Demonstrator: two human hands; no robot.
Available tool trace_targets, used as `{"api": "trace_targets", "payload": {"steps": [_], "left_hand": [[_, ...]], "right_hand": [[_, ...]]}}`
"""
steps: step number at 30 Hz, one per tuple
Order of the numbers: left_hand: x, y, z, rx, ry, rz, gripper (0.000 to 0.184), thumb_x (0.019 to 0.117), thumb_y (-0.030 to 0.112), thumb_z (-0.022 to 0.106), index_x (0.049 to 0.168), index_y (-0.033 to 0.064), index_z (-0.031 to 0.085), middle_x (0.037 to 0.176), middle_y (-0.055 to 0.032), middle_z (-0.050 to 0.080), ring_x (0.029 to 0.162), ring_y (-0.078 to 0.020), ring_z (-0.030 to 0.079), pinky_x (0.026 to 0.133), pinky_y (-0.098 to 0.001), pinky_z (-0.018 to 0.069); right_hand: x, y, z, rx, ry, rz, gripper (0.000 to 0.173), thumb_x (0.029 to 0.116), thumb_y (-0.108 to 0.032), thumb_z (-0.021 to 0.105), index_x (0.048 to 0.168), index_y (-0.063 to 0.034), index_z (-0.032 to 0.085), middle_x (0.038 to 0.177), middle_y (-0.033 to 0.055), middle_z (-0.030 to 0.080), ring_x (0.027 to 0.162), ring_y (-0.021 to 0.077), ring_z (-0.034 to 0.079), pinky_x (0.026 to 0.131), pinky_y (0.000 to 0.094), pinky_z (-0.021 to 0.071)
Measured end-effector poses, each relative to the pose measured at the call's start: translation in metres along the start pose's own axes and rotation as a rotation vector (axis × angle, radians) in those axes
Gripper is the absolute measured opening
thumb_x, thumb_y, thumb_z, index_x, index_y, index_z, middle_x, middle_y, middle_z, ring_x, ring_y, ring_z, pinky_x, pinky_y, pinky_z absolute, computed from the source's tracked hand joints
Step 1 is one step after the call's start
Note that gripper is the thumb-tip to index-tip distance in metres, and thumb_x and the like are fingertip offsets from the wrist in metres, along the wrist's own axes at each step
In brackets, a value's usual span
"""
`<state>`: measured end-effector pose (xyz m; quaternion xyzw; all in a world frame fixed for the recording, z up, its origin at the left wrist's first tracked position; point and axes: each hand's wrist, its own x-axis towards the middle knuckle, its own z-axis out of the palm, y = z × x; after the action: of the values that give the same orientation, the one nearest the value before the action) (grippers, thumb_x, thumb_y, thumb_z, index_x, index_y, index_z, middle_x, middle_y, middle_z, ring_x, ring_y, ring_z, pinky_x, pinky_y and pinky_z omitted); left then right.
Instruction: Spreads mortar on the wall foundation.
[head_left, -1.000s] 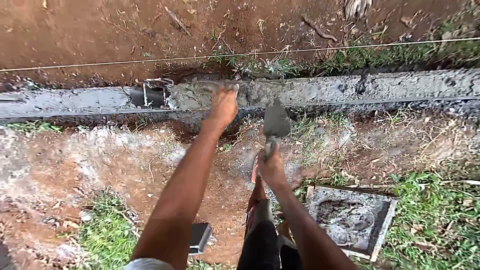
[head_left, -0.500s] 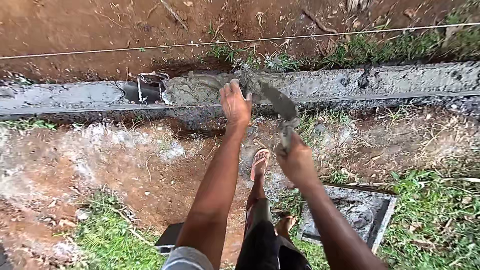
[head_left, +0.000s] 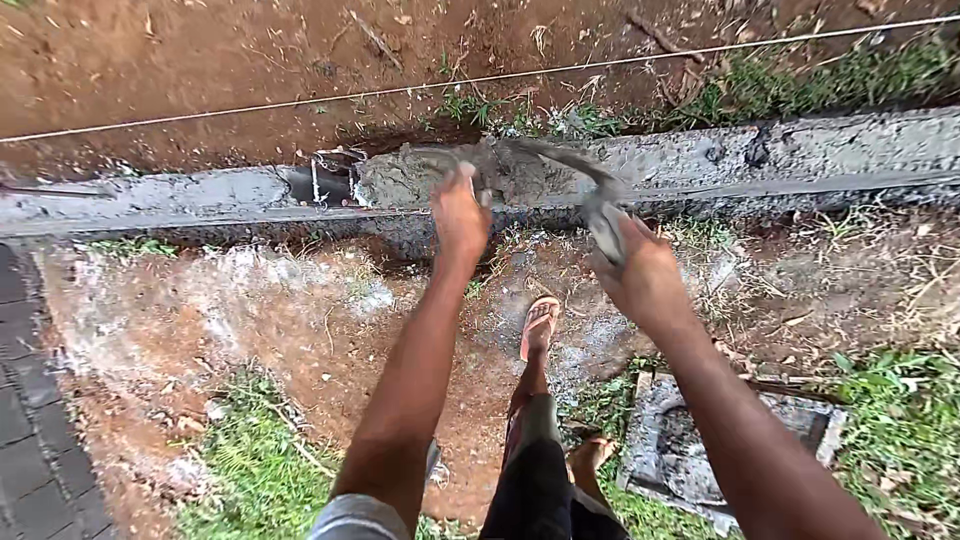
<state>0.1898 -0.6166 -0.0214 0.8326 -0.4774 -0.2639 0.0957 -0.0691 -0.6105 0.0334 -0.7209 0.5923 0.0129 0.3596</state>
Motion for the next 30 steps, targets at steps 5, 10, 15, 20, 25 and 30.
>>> {"api": "trace_targets", "payload": {"steps": [5, 10, 15, 20, 25, 30], "left_hand": [[-0.062, -0.042, 0.033, -0.086, -0.19, -0.206, 0.034, 0.1004, 0.023, 0.063, 0.129, 0.0054, 0.066, 0.121, -0.0206, 0.07, 0.113, -0.0398, 0.068, 0.098, -0.0623, 0.052], [-0.051, -0.041, 0.059, -0.244, -0.245, -0.182, 0.036, 0.1023, 0.021, 0.06, 0.134, 0.0053, 0.064, 0.125, -0.0192, 0.07, 0.115, -0.0352, 0.068, 0.102, -0.057, 0.0519], [-0.01, -0.013, 0.044, -0.283, -0.134, -0.175, 0.041, 0.1042, 0.023, 0.056, 0.14, 0.003, 0.06, 0.132, -0.0207, 0.066, 0.123, -0.0352, 0.064, 0.108, -0.0547, 0.0487], [-0.002, -0.012, 0.031, -0.203, -0.21, -0.078, 0.039, 0.1047, 0.021, 0.053, 0.139, 0.0051, 0.061, 0.134, -0.0197, 0.066, 0.125, -0.0367, 0.062, 0.107, -0.0569, 0.048], [-0.042, -0.044, -0.007, -0.166, -0.16, -0.11, 0.029, 0.103, 0.02, 0.056, 0.121, 0.004, 0.072, 0.123, -0.0192, 0.07, 0.119, -0.0354, 0.066, 0.104, -0.0589, 0.0497], [-0.071, -0.076, 0.011, -0.182, -0.143, -0.229, 0.029, 0.1018, 0.019, 0.059, 0.123, 0.0029, 0.07, 0.125, -0.0216, 0.068, 0.12, -0.0376, 0.064, 0.104, -0.0609, 0.0486]], "right_hand": [[-0.074, 0.058, 0.026, 0.016, -0.107, 0.003, 0.056, 0.0912, -0.019, 0.068, 0.145, -0.0072, 0.059, 0.119, 0.0202, 0.071, 0.095, 0.0377, 0.073, 0.084, 0.0583, 0.0586], [-0.019, 0.024, 0.003, -0.171, -0.291, -0.018, 0.044, 0.0952, -0.017, 0.069, 0.136, -0.0027, 0.063, 0.119, 0.0269, 0.069, 0.098, 0.0479, 0.069, 0.084, 0.0688, 0.0535], [0.021, 0.004, -0.024, -0.138, -0.148, -0.063, 0.043, 0.0897, -0.014, 0.078, 0.129, -0.0033, 0.064, 0.104, 0.0298, 0.069, 0.091, 0.0532, 0.067, 0.073, 0.0744, 0.0511], [0.001, -0.009, -0.023, -0.155, -0.186, 0.042, 0.048, 0.0935, -0.016, 0.074, 0.137, -0.0026, 0.06, 0.107, 0.0284, 0.069, 0.095, 0.0496, 0.068, 0.081, 0.0712, 0.0526], [-0.037, -0.054, 0.006, -0.043, -0.283, 0.08, 0.056, 0.0936, -0.018, 0.073, 0.143, 0.0, 0.054, 0.116, 0.0279, 0.067, 0.104, 0.0457, 0.068, 0.089, 0.0655, 0.0537], [-0.001, -0.063, 0.065, 0.123, -0.358, 0.019, 0.052, 0.097, -0.021, 0.069, 0.142, -0.0008, 0.054, 0.124, 0.0284, 0.065, 0.115, 0.0463, 0.064, 0.096, 0.0666, 0.0506]]}}
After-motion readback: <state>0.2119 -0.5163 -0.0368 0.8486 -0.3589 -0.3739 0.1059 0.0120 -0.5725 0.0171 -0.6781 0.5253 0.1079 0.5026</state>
